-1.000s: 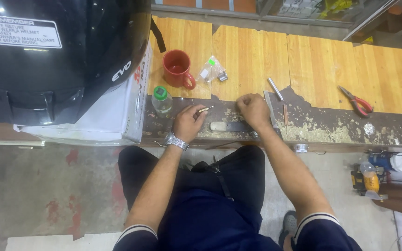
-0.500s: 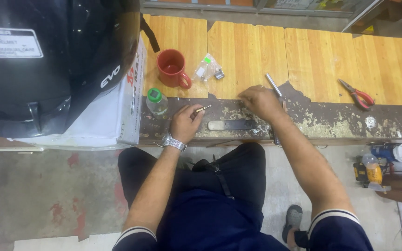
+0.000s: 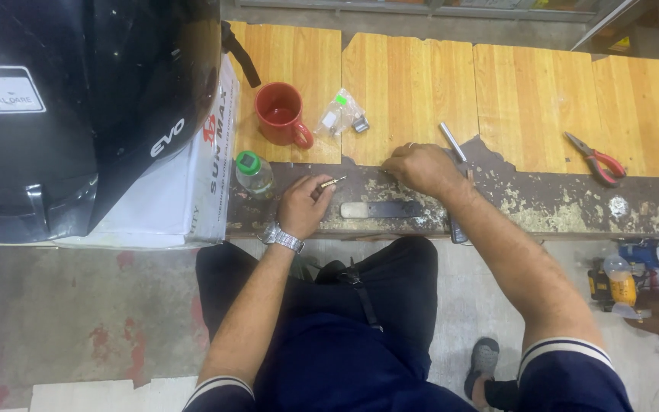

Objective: The person is using a metal file to precisely shape a small lock component on a workbench.

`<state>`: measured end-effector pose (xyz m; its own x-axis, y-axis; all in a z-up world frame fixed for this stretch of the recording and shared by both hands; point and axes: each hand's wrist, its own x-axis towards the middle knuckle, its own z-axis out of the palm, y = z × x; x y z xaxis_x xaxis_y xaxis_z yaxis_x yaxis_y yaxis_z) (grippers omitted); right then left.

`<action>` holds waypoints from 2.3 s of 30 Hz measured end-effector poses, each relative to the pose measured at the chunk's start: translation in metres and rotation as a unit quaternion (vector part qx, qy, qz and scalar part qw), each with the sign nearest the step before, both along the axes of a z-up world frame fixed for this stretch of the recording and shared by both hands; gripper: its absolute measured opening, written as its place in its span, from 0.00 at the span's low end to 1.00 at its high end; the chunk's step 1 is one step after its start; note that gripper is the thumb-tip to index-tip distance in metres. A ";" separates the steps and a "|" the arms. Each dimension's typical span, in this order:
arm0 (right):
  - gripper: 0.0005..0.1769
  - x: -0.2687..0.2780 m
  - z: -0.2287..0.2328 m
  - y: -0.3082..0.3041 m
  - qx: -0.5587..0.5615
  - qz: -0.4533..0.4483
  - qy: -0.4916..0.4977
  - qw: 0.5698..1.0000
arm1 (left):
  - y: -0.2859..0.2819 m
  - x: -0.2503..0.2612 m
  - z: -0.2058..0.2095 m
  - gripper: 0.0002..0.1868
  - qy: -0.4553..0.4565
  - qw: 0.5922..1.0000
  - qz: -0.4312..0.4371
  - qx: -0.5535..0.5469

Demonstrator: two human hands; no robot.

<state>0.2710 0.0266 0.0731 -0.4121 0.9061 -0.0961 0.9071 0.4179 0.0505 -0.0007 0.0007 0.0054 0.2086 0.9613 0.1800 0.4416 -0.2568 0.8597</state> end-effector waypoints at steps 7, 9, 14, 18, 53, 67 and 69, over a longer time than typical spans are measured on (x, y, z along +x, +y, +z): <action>0.08 -0.008 0.004 0.019 -0.095 -0.064 -0.003 0.993 | -0.001 0.000 -0.005 0.11 0.007 1.000 0.004 0.005; 0.09 -0.012 0.011 0.019 -0.118 -0.083 0.003 0.990 | -0.001 0.000 -0.002 0.11 0.001 1.000 0.007 0.003; 0.13 -0.012 -0.009 0.037 -0.219 -0.195 0.049 0.955 | 0.000 0.000 -0.008 0.11 -0.001 1.000 0.013 0.009; 0.18 0.001 -0.050 0.058 -0.245 -0.246 0.009 0.938 | 0.001 0.001 -0.010 0.11 -0.010 1.000 0.011 0.023; 0.15 -0.027 -0.006 0.021 -0.249 -0.309 0.212 0.893 | -0.005 -0.007 0.001 0.11 -0.011 0.999 0.006 -0.029; 0.05 -0.077 -0.051 -0.010 -0.055 -0.112 0.477 0.870 | -0.003 -0.002 -0.009 0.12 0.007 0.999 0.012 0.045; 0.05 -0.081 -0.048 -0.009 -0.054 -0.109 0.467 0.876 | -0.002 -0.002 -0.008 0.12 0.006 0.999 0.013 0.037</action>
<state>0.1896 0.0173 0.0246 -0.1747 0.9794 0.1012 0.5898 0.1864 -0.7857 -0.0027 -0.0012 -0.0030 0.1869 0.9507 0.2476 0.4586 -0.3073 0.8338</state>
